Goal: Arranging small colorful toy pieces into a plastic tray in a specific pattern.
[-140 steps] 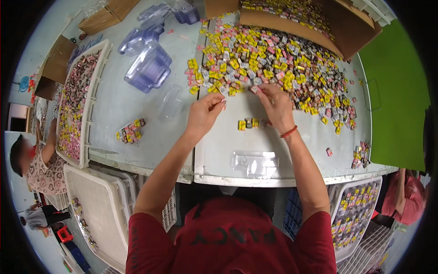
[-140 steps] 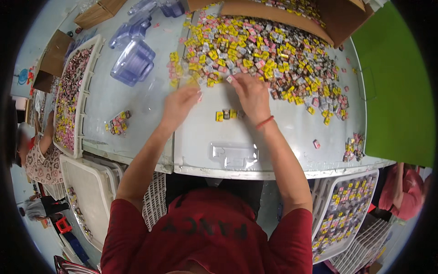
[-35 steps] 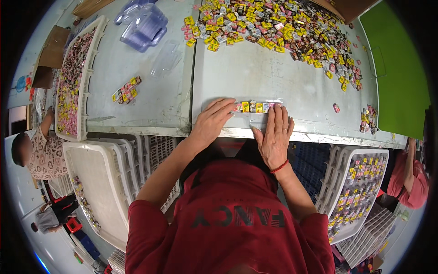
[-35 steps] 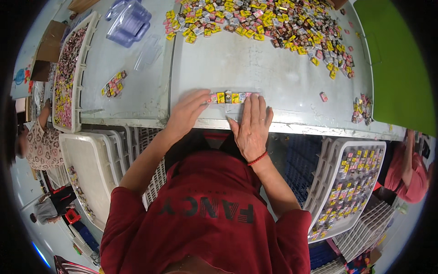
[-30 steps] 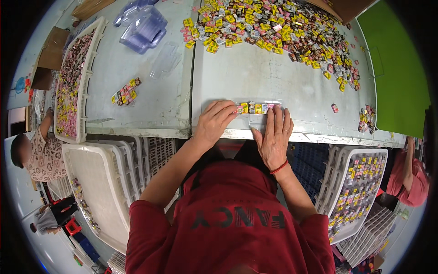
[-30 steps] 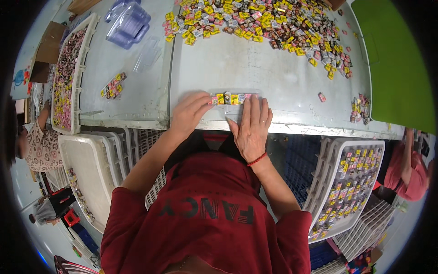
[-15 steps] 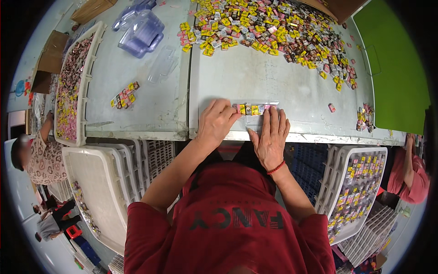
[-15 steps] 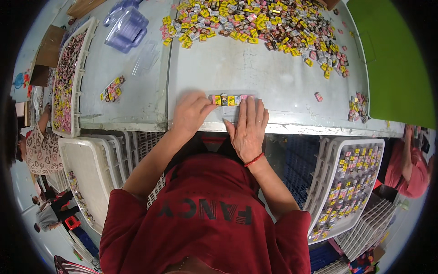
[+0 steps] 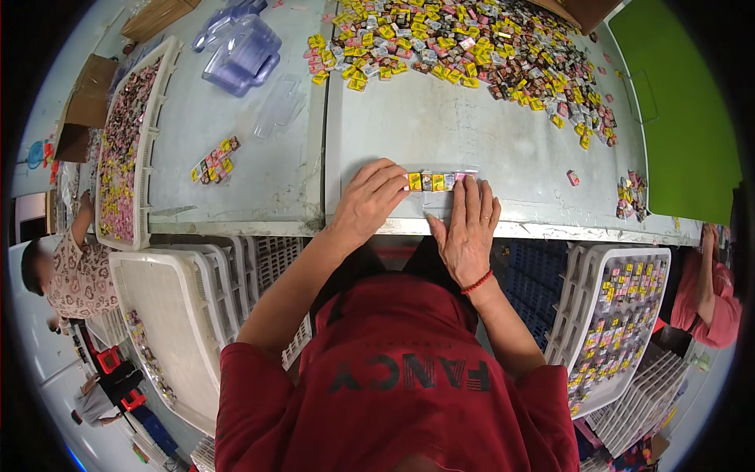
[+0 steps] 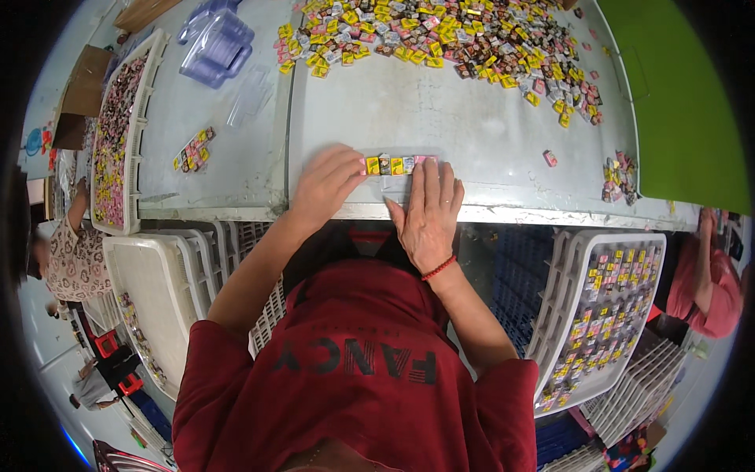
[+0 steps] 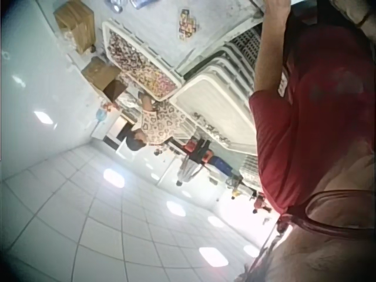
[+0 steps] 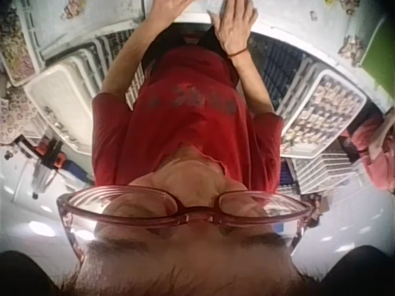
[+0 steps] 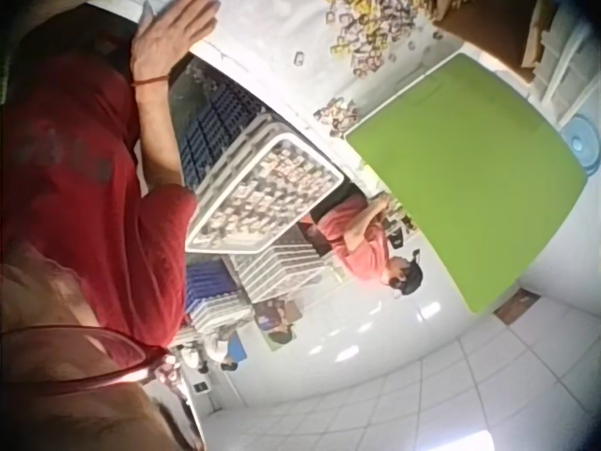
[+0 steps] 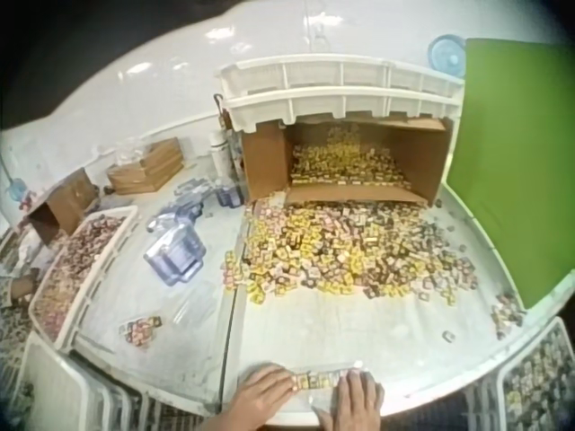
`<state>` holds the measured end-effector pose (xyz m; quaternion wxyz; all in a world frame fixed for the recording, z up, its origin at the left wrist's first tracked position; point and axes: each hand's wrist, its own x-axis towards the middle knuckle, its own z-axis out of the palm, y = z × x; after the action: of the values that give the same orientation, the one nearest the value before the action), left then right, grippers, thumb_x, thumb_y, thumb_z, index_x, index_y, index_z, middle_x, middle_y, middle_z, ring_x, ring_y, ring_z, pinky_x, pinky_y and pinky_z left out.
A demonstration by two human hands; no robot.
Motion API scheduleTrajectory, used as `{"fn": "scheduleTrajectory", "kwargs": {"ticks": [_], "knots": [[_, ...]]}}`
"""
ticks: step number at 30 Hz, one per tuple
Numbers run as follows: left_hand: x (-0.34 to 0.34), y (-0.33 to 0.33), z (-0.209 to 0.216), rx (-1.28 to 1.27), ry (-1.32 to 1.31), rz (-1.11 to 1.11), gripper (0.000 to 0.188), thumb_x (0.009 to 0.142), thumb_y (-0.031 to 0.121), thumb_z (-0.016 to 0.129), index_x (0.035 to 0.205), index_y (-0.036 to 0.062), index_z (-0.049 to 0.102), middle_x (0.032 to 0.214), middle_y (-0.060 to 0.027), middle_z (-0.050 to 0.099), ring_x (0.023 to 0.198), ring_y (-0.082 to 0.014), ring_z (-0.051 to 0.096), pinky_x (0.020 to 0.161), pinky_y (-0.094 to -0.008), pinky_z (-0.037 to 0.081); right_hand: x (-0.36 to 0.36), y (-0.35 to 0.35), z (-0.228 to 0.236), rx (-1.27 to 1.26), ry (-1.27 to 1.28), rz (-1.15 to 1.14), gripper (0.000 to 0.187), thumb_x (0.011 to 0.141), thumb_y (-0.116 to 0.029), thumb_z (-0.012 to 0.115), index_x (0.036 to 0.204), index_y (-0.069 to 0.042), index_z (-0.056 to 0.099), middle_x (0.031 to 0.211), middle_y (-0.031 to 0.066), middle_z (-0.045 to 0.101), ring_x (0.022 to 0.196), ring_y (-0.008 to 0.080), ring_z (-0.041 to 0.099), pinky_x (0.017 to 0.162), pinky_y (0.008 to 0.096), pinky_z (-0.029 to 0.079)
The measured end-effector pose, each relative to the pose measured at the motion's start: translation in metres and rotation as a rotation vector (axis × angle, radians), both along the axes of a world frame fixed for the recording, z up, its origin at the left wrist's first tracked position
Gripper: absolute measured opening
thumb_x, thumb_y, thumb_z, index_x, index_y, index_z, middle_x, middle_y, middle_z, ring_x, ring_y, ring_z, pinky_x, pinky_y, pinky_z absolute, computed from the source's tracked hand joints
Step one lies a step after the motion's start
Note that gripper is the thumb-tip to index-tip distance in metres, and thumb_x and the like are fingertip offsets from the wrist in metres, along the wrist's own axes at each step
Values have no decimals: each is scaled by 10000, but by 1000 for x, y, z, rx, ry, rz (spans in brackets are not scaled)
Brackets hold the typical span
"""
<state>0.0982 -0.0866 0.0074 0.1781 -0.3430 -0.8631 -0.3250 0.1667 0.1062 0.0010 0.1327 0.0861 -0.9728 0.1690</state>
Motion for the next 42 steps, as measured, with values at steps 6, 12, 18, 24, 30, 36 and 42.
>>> {"fn": "scheduleTrajectory", "kwargs": {"ticks": [6,12,18,24,30,36,42], "knots": [[-1,4,13,37,-74,41,165,767,34,698,919,28,636,994,-59,620,968,-238,601,836,-321,500,1,1,0,18,-13,-15,674,863,-310,624,1375,61,389,1421,219,381,1305,425,336,1071,553,255],[1,-1,-7,189,-82,11,202,744,23,713,931,35,635,976,-69,616,956,-263,604,835,-349,498,1,-1,2,40,-23,-18,673,870,-325,614,1376,58,389,1424,210,381,1318,418,323,1075,555,248],[0,2,-9,189,-130,26,213,716,23,737,906,39,643,951,-55,627,991,-265,602,850,-359,490,2,0,0,44,-16,-23,665,871,-328,612,1373,50,394,1427,203,379,1321,412,323,1073,562,247],[2,-5,-11,115,-70,65,193,719,56,749,891,47,662,985,-40,655,1036,-266,596,869,-363,484,2,-1,1,28,-24,-20,667,869,-326,615,1373,51,394,1424,207,379,1322,409,320,1069,565,252],[-1,-3,-13,54,-6,38,125,740,80,740,842,46,676,1005,-31,669,1035,-258,601,873,-361,483,2,1,2,6,-30,-24,700,869,-328,619,1397,48,355,1430,206,371,1321,408,321,1065,561,251],[3,-3,-14,60,-15,52,154,741,85,742,875,45,677,1010,-53,660,1004,-271,610,872,-371,484,3,-1,1,-92,19,-25,704,868,-332,623,1406,27,346,1409,193,389,1323,414,312,1065,570,241],[4,3,-9,84,-74,66,468,691,178,793,1092,16,615,1191,-131,564,1129,-313,534,938,-413,442,-18,-4,19,-28,40,9,469,822,-241,688,1253,-102,565,1280,139,479,1288,409,345,1049,600,241]]}}
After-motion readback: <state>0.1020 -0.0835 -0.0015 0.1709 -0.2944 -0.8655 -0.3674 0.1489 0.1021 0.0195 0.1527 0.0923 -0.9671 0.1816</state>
